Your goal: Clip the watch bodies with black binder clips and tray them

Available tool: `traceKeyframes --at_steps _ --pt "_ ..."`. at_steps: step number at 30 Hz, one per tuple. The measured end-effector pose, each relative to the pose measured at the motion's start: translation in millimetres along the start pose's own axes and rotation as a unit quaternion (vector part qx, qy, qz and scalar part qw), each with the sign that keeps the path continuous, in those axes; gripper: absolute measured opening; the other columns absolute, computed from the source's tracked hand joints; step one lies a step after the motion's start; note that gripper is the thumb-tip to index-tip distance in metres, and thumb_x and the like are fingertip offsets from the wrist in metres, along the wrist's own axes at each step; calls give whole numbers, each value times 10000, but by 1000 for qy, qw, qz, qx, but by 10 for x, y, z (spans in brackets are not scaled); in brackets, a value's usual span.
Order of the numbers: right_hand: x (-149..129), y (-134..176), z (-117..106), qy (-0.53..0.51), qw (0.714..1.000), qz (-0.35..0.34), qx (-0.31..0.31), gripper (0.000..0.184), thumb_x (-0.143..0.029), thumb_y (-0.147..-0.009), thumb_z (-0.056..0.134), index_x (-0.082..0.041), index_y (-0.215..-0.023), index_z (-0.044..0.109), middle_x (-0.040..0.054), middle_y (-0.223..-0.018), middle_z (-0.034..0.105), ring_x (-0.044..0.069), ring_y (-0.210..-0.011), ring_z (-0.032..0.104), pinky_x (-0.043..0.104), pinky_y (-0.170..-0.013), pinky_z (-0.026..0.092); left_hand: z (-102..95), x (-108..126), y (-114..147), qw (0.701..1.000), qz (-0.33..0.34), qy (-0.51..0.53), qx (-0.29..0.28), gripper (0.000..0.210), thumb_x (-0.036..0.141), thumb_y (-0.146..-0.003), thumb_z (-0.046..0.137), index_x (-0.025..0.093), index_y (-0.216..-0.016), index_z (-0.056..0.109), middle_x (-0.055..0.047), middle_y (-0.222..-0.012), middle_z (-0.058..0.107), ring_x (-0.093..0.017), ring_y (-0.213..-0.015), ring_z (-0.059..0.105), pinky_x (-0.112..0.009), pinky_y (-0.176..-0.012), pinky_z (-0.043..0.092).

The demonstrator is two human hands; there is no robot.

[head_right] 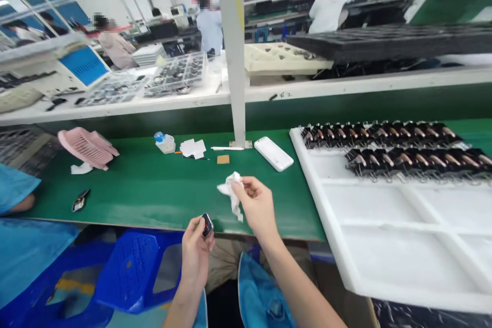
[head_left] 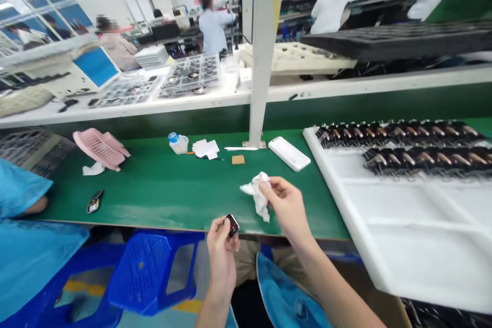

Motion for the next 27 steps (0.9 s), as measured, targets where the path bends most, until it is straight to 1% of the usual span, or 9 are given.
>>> traceKeyframes --at_steps 6,10,12,15,19,21,22,24,27 --pt "-913 -842 781 86 976 -185 -73 256 -377 -880 760 -194 -1058 754 63 -915 782 233 -790 757 381 -800 642 -310 100 -169 998 55 14 30 543 455 -596 1031 150 -915 715 -14 -762 695 -74 -537 542 -198 -479 434" --pt "-1408 -1556 1310 199 926 -318 -41 349 -295 -942 636 -171 -1260 708 138 -1261 752 289 -1068 747 451 -1019 599 -502 191 -169 995 78 23 53 582 430 -598 1034 163 -1014 728 -45 -848 747 -123 -600 652 -247 -562 544" --pt "-1525 -1889 1517 285 901 -325 -40 445 -251 -944 607 -147 -1375 652 177 -1403 682 331 -1200 692 506 -1110 542 -565 256 -182 994 87 27 60 656 419 -585 1041 160 -1110 745 -46 -863 750 -139 -629 684 -270 -602 584" --pt "-1480 -2143 1665 402 872 -267 -80 516 -217 -895 647 -100 -1397 629 234 -1411 657 421 -1294 611 613 -1154 466 -593 357 -222 994 91 20 48 648 436 -590 1032 134 -1102 773 -46 -840 742 -144 -639 692 -280 -625 602" --pt "-1333 -1622 1454 384 869 -304 -70 451 -263 -927 651 -131 -1358 646 194 -1403 646 344 -1109 668 532 -1110 489 -573 470 -270 995 97 4 19 512 462 -629 1006 129 -935 767 -49 -832 744 -157 -663 711 -286 -648 608" --pt "-1131 -1102 1241 317 895 -308 -57 248 -341 -974 627 -187 -1148 712 104 -1148 717 243 -861 661 429 -923 552 -563 515 -288 994 109 -11 8 472 449 -655 995 133 -920 764 -55 -835 752 -172 -709 730 -286 -686 609" --pt "-953 -834 1150 290 912 -280 -73 204 -391 -985 629 -206 -978 714 61 -945 706 210 -762 617 375 -802 544 -559 538 -295 993 119 -24 6 453 441 -667 990 134 -914 767 -60 -839 758 -173 -736 735 -279 -709 605" --pt "-439 -312 1042 250 941 -150 -170 386 -509 -980 643 -218 -727 634 12 -679 600 167 -616 518 304 -602 447 -556 584 -305 988 147 -50 8 422 432 -681 984 139 -906 779 -64 -844 770 -164 -770 732 -254 -739 589" --pt "216 351 751 188 963 12 -194 472 -648 -929 690 -221 -736 633 -3 -626 578 161 -557 505 296 -537 400 -512 610 -319 982 171 -81 -1 379 429 -711 964 158 -907 786 -51 -837 777 -152 -750 719 -240 -735 576"
Point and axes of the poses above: each hand's wrist, its own y-axis away from the middle knuckle, its own z-axis out of the palm, x = y × z, the point moved 7 cm from there along -y, towards the middle knuckle
